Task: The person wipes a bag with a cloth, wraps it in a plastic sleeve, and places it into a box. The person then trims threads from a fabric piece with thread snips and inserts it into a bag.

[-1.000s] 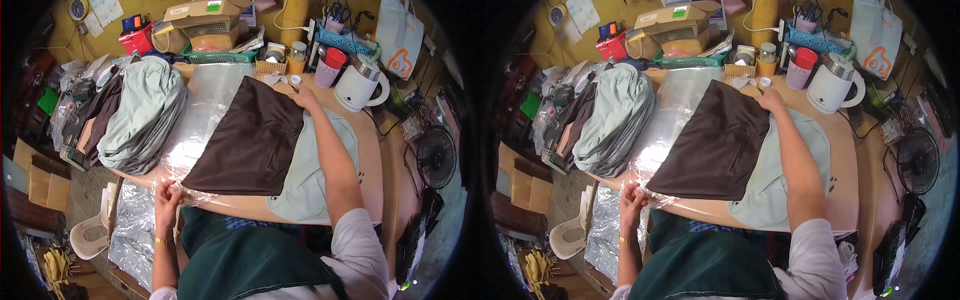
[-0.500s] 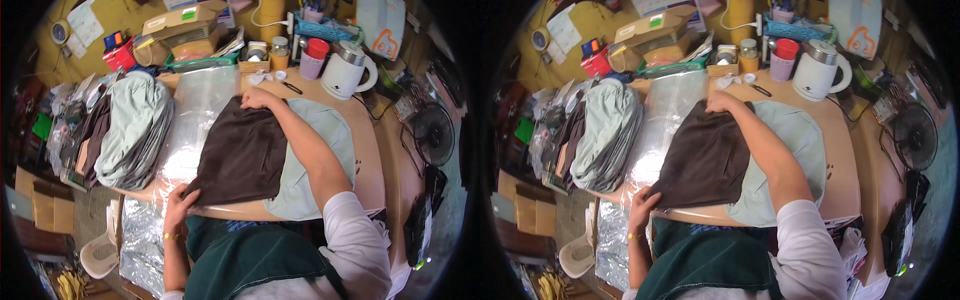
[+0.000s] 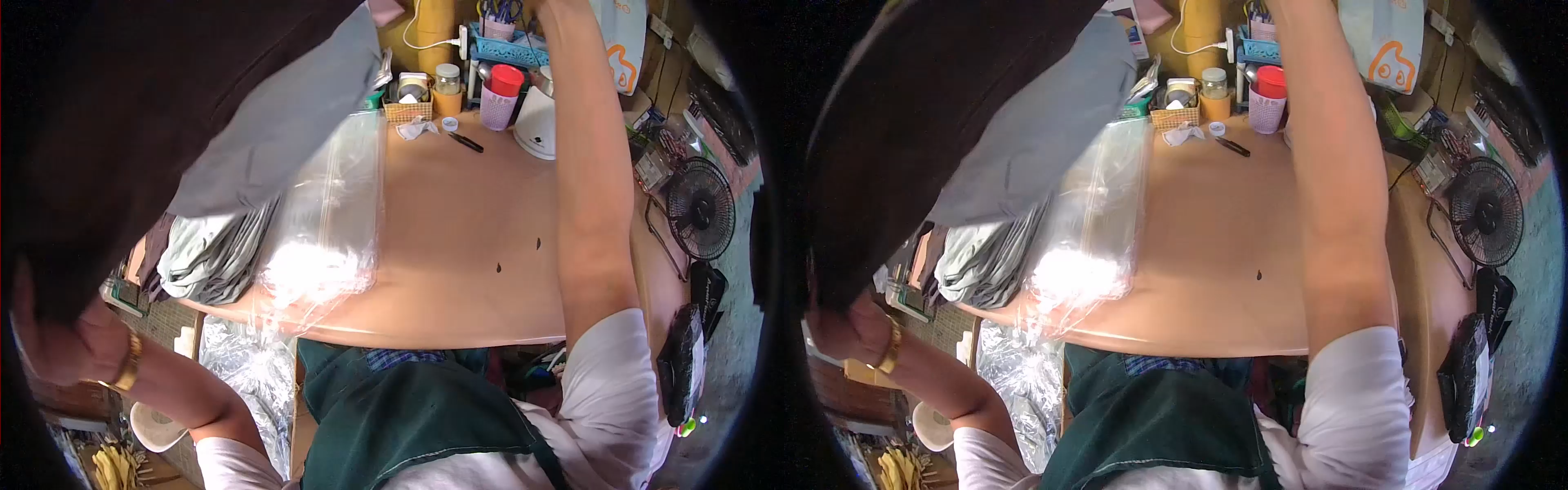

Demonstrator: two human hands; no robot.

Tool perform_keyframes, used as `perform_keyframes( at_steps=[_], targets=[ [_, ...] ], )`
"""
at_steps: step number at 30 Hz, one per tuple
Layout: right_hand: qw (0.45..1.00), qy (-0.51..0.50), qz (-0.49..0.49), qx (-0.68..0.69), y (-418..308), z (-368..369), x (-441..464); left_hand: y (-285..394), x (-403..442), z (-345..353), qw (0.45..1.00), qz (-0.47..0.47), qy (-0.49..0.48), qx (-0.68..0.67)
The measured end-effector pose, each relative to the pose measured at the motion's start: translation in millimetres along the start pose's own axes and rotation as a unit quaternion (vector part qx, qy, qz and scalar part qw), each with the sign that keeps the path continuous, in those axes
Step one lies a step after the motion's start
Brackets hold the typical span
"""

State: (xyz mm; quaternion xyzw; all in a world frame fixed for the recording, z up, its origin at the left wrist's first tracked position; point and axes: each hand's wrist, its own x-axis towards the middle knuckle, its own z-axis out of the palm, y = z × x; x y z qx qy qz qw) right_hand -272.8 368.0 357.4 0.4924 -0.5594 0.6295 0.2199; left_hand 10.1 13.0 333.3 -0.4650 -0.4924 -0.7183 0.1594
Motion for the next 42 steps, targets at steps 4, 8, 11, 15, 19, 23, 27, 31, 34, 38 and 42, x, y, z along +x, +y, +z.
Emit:
perform_keyframes(
  at_steps=[4,8,11,15,19,23,27,31,34,38,42],
  targets=[
    [0.98,-0.04,0.193,-0.009,38,-4,-104,-51,-78,32,0.972,-0.194,0.037,0.126],
    [0.879,0.006,0.476,0.018,114,6,-256,-122,-146,21,0.872,-0.355,-0.112,0.318],
    [0.82,0.125,0.557,0.046,133,35,-324,-163,-205,21,0.841,-0.375,-0.137,0.365],
    [0.846,0.095,0.509,-0.127,156,29,-364,-181,-237,33,0.82,-0.385,-0.129,0.403],
    [0.907,0.219,0.344,-0.102,175,32,-379,-187,-250,33,0.783,-0.436,-0.126,0.426],
    [0.876,0.175,0.441,-0.087,140,35,-355,-193,-263,25,0.784,-0.448,-0.136,0.408],
    [0.802,0.101,0.573,-0.136,86,44,-331,-193,-238,35,0.827,-0.357,-0.031,0.434],
    [0.893,-0.261,0.336,-0.151,8,130,-323,-232,-226,61,0.886,-0.436,0.064,0.142],
    [0.84,-0.338,0.37,-0.207,6,150,-356,-226,-192,76,0.818,-0.523,-0.123,0.205],
    [0.874,-0.239,0.351,-0.237,9,145,-378,-229,-169,37,0.823,-0.323,-0.012,0.468],
    [0.891,-0.137,0.387,-0.194,11,149,-382,-278,-204,-22,0.771,-0.409,-0.129,0.471]
  ],
)
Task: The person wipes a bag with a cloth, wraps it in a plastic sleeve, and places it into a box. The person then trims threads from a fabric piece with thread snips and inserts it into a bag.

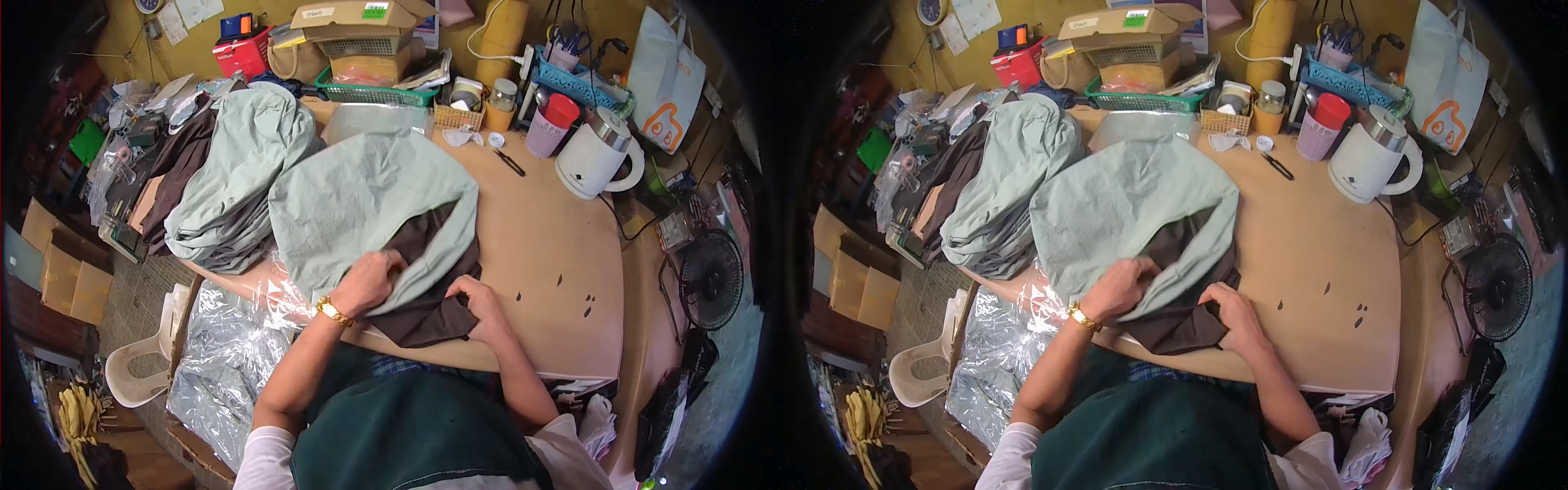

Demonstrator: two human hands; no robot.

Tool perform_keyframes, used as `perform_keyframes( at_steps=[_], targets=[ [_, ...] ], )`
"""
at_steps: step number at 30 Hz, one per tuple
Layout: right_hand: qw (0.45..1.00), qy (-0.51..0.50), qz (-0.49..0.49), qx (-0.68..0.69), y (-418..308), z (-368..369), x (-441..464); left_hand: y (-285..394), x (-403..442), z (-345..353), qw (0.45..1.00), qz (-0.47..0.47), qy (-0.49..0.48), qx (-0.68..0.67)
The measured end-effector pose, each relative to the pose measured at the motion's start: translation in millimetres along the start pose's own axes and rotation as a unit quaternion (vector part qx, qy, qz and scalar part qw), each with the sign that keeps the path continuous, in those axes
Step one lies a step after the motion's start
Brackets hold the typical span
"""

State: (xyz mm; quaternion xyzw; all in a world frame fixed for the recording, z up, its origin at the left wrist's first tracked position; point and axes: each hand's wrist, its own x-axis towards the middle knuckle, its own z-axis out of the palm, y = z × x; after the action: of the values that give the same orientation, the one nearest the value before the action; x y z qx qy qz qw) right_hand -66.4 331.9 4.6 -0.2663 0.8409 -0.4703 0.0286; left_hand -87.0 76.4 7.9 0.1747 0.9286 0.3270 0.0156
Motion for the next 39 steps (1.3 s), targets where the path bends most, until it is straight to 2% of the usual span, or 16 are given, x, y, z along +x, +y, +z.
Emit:
perform_keyframes(
  at_steps=[1,3,9,11,12,15,18,20,23,26,28,29,31,33,36,39],
  targets=[
    [0.998,0.04,0.005,0.038,5,1,3,22,1,-21,0.982,-0.082,-0.138,-0.103],
    [0.987,0.086,0.078,0.114,9,5,8,52,-8,-45,0.893,0.055,-0.239,-0.378],
    [0.963,0.168,0.137,0.157,-19,-13,14,96,-28,12,0.999,0.015,0.041,-0.018],
    [0.978,-0.133,0.158,0.042,-39,-63,11,75,-31,22,0.998,0.032,0.053,0.027],
    [0.977,-0.136,0.158,0.041,-48,-66,11,72,-32,26,0.998,0.033,0.03,0.047],
    [0.944,0.152,0.122,0.264,-70,-43,14,75,-28,48,0.996,0.06,0.033,0.062],
    [0.947,-0.003,0.011,0.32,-67,-7,19,71,-23,38,0.996,0.064,0.062,0.009],
    [0.988,-0.062,0.084,-0.11,-46,-3,13,53,-26,6,0.983,-0.025,0.156,-0.091],
    [0.988,-0.061,0.09,-0.11,-17,-25,-4,51,-31,-51,0.848,-0.052,0.383,-0.363],
    [0.993,0.056,0.016,0.104,-87,-30,3,82,-38,-50,0.971,-0.013,0.165,-0.173],
    [0.997,0.001,-0.082,-0.012,-86,-28,7,108,-39,-20,0.971,0.154,0.039,-0.178],
    [0.992,-0.086,-0.095,-0.02,-70,-31,7,111,-41,-23,0.955,0.004,-0.249,-0.161],
    [0.993,-0.116,0.01,-0.021,-23,-21,-10,88,-53,-24,0.945,0.106,-0.234,-0.202],
    [0.992,-0.104,0.043,-0.049,-10,-19,-19,81,-44,-54,0.927,-0.072,-0.2,-0.31],
    [0.994,-0.097,0.018,-0.055,-17,-20,-25,31,-19,-45,0.981,-0.009,0.18,-0.071],
    [0.99,-0.117,0.039,-0.074,-23,-21,-21,17,17,-30,0.971,0.033,0.201,-0.128]
  ],
)
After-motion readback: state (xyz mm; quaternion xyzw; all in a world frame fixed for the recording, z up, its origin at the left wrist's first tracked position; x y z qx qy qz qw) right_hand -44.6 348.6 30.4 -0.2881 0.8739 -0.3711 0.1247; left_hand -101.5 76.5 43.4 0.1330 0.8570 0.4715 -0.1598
